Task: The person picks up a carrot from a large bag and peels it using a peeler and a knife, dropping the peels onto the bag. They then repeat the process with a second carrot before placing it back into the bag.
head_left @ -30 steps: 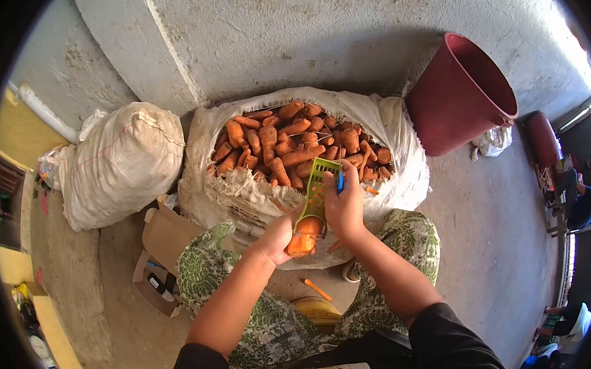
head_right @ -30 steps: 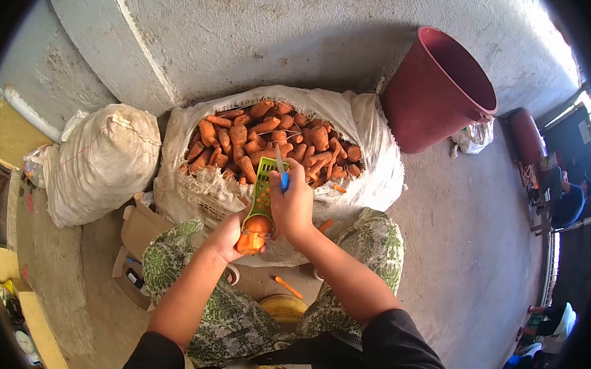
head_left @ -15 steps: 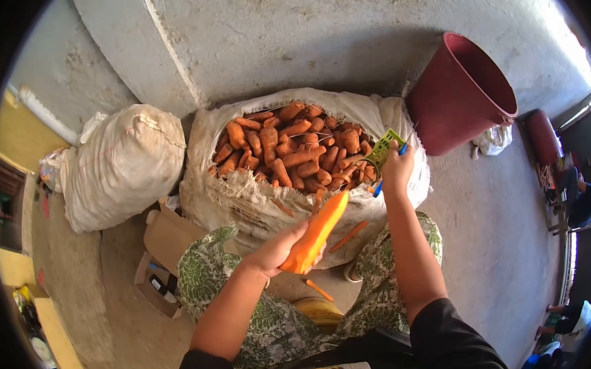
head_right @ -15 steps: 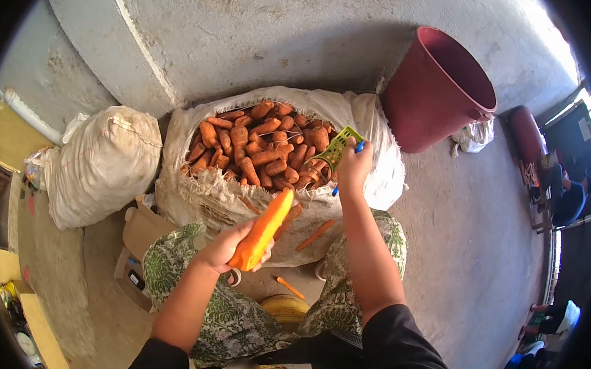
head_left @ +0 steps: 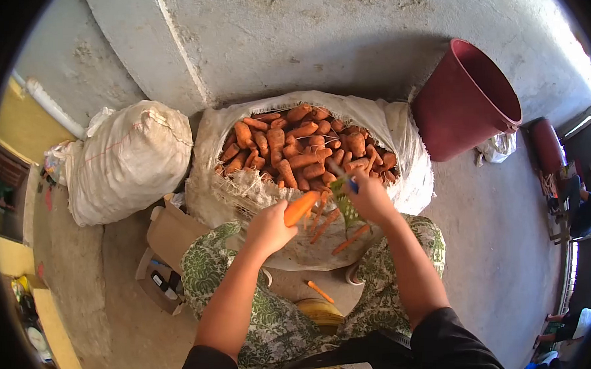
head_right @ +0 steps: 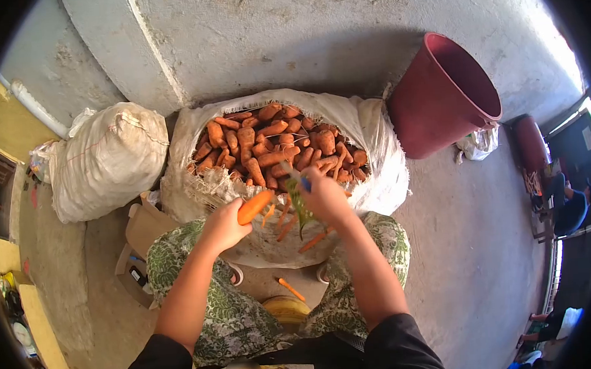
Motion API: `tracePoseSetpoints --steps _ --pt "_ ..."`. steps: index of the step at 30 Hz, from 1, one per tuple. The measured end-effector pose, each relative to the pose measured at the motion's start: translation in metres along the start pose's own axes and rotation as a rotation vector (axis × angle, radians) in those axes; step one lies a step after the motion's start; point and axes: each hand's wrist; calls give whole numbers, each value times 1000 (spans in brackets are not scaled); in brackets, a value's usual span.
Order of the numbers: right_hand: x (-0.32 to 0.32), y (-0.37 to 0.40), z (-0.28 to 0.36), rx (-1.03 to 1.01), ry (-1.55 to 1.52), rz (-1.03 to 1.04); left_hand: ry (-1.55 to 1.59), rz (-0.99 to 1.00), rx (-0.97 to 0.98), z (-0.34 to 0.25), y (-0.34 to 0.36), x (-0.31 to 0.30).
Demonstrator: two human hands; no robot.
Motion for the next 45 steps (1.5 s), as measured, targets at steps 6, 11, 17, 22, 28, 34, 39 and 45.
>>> tracePoseSetpoints --steps 6,11,17,22,28,34,39,45 --pt "18 30 26 -66 147 354 58 -165 -87 7 -6 -5" --pt "27 35 30 -49 23 235 41 -235 -64 7 -8 -2" --pt "40 36 30 -83 -65 162 31 -289 -11 2 -7 4" --pt "43 35 32 -46 -86 174 20 -350 60 1 -7 12" --pt "50 35 26 3 -94 138 -4 -382 119 0 -7 10" --pt "56 32 22 38 -117 225 -10 -398 155 3 -6 6" --pt "86 23 -22 181 -46 272 574 -291 260 -21 8 -9" --pt "183 57 -83 84 -83 415 649 -253 226 -13 6 7"
Point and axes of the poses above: each hand's wrist, its own y-axis away from the middle knuckle, its own x-axis out of the palm, z = x × y, and after that the axes turned 14 degrees about -z, right-handed
